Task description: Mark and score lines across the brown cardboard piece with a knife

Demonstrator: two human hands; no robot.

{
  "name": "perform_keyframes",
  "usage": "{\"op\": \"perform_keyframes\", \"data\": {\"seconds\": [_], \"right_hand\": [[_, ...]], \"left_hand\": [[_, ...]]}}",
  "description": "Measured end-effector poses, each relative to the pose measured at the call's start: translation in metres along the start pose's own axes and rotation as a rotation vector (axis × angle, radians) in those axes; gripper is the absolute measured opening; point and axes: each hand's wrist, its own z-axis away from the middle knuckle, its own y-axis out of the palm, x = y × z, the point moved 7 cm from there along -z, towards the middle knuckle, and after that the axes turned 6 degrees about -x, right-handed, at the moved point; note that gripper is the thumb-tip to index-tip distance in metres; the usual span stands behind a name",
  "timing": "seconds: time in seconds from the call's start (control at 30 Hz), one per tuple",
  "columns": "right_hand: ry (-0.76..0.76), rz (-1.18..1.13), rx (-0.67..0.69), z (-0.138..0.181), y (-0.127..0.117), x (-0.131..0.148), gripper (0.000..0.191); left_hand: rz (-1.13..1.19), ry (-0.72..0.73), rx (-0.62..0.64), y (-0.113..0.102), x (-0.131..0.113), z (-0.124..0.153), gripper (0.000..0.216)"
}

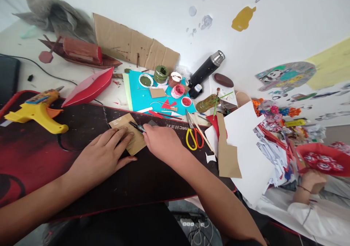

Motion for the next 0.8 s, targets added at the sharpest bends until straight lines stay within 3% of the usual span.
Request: {"op": "perform_keyframes", "data": {"seconds": [0.3,0.8], "right_hand": [[-0.003,-0.024,0.011,0.0007,0.0001,0.0006,0.036],[-0.025,0.042,0.042,-0.0003,-0.0009,0.0071,0.039]], "left_hand": [[0.087,-0.063,0.019,0.0014,0.0029,0.0011,0.066],[0.040,-0.025,0.012,-0.0004,0.0003,0.0000,0.070]]}}
